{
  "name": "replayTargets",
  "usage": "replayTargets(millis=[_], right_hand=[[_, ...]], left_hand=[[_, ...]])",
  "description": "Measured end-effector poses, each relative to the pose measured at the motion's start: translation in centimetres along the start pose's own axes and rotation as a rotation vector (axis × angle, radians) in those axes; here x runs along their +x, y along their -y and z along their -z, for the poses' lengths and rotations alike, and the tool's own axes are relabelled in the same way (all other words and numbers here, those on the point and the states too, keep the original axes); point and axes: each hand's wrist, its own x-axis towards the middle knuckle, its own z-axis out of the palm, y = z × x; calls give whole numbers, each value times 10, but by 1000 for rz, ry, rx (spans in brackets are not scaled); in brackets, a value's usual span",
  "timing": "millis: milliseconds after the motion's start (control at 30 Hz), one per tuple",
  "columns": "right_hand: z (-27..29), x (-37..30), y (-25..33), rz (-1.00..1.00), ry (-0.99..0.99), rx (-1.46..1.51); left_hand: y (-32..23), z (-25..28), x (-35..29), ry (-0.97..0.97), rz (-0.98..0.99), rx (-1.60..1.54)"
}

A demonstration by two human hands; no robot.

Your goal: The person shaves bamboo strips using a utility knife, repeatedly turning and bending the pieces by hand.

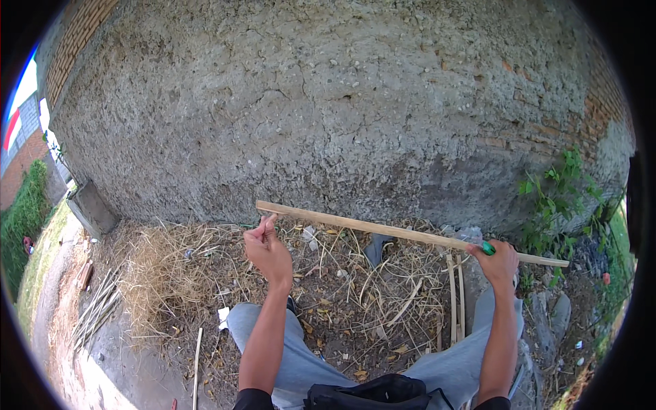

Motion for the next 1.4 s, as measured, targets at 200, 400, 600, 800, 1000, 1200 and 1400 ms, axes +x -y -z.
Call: replayTargets(millis=[200,400,600,800,1000,1200,1400], right_hand=[[-29,5,5,-43,-313,-64],[-18,22,5,-311,-99,-25],[-34,32,-6,-329,-124,-80],[-26,37,2,-406,-105,87],[-10,52,-12,-566,-204,292],[-10,63,-24,-674,-237,434],[-15,72,-32,-760,-167,374]], left_hand=[[-25,-10,-65,384,-768,197],[-28,1,-45,263,-296,-259],[-51,21,-28,229,-263,-262],[-57,37,-30,217,-225,-311],[-89,48,-57,316,-503,-324],[-105,64,-83,470,-850,-185],[-120,79,-102,826,-784,-144]])
